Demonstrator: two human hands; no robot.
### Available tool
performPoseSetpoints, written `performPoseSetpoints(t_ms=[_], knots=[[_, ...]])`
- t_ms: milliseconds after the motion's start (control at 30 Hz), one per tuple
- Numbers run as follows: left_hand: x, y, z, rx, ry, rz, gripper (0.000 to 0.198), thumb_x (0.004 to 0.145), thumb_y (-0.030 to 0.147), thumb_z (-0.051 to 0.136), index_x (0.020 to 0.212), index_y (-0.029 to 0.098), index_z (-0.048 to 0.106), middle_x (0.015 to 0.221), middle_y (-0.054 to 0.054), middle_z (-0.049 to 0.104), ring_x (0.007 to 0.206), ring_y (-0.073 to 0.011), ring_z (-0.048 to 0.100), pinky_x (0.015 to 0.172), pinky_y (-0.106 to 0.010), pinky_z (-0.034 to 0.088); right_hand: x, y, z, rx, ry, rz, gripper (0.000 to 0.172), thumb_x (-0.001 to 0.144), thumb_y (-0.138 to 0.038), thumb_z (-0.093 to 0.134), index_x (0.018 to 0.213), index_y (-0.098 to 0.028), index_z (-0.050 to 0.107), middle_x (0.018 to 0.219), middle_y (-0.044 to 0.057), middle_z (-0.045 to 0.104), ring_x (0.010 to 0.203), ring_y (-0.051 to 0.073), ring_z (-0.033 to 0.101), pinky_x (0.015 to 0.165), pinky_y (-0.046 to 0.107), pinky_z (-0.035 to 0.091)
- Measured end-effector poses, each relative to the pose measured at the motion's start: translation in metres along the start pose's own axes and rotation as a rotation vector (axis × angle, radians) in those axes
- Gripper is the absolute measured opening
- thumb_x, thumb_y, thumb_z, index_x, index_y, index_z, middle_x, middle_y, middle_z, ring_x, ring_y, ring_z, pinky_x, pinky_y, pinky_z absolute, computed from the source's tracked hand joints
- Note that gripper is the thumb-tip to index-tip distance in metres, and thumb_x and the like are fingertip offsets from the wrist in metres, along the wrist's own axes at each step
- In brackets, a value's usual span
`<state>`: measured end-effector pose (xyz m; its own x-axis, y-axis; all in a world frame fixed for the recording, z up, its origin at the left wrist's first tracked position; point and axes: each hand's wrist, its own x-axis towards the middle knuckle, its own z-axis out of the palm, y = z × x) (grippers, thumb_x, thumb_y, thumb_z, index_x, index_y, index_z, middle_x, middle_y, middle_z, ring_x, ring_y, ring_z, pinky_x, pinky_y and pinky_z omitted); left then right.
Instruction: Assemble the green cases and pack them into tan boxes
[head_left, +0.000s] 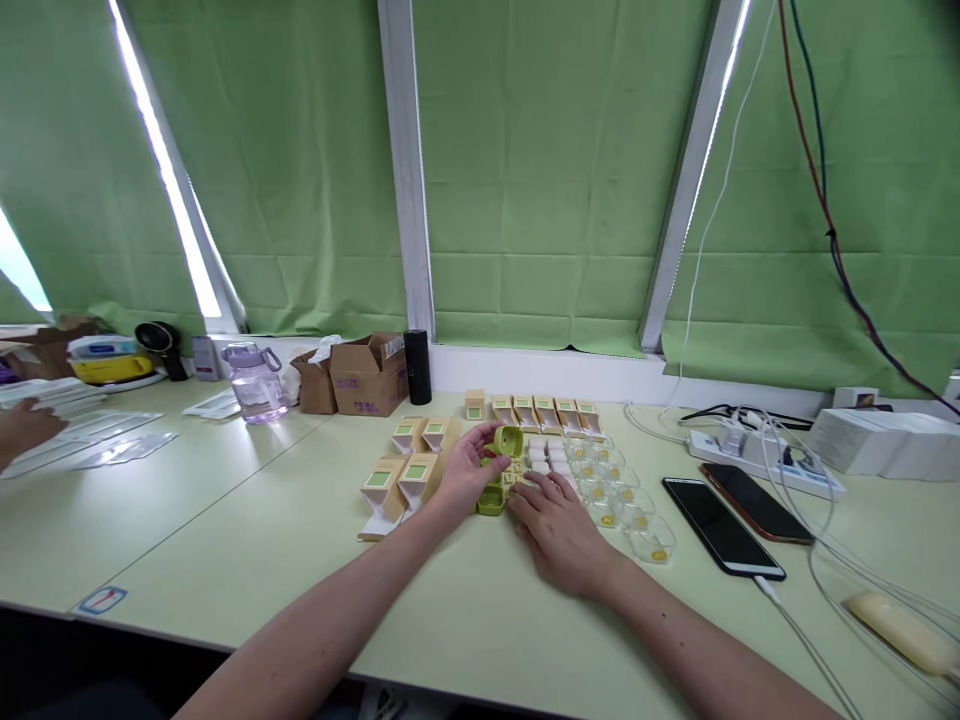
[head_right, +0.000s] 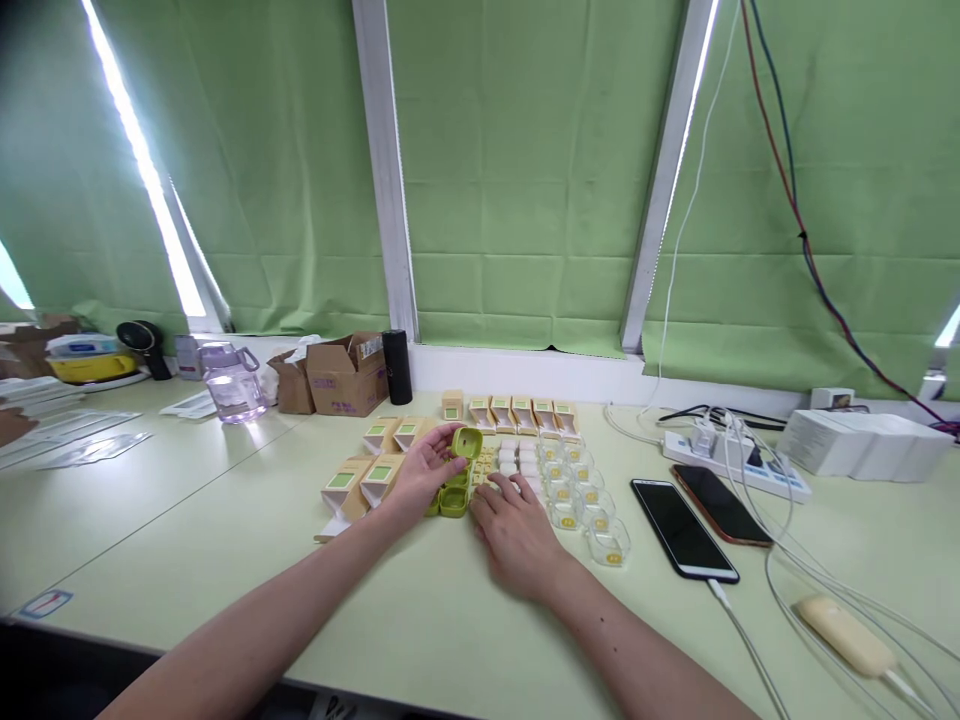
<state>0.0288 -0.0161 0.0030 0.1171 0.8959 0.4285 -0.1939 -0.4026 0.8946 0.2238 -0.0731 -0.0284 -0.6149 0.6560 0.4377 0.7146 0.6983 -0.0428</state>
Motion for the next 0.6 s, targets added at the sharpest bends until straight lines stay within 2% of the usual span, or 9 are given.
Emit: performPoseSetpoints(t_ms=[233,467,600], knots=[[-0.0026,-0.0001,0.0015,-0.113,-0.021,-0.065,0.072,0.063,0.038,0.098,0.125,0.015,0.069,0.121,-0.014,0.073,0.106,-0.0235,0.069,0.094,-0.033,0.055,0.0018,-0.0020,-0.0004,-0.009,-0.030,-0.006,0.028,0.102,-0.019,0.051,0.125,-0.021,0.068,0.141,0.009,0.068,0.144,0.037,0.045,0.120,0.060,0.031],[-0.0030,-0.0039,-0.0007,-0.150,-0.016,-0.072,0.068,0.064,0.040,0.097,0.122,0.017,0.070,0.118,-0.013,0.073,0.107,-0.0234,0.070,0.095,-0.035,0.056,0.0023,-0.0021,-0.0021,-0.013,0.014,-0.003,0.024,0.097,-0.020,0.060,0.119,-0.022,0.069,0.133,0.010,0.072,0.139,0.036,0.050,0.119,0.059,0.032],[-0.0031,-0.0042,-0.0020,-0.145,-0.011,-0.080,0.068,0.063,0.041,0.097,0.121,0.018,0.070,0.113,-0.011,0.074,0.101,-0.0217,0.071,0.090,-0.034,0.057,0.0028,0.0026,-0.0009,0.013,0.088,0.004,0.029,0.091,-0.016,0.064,0.119,-0.022,0.068,0.127,0.010,0.075,0.132,0.035,0.055,0.117,0.058,0.033]])
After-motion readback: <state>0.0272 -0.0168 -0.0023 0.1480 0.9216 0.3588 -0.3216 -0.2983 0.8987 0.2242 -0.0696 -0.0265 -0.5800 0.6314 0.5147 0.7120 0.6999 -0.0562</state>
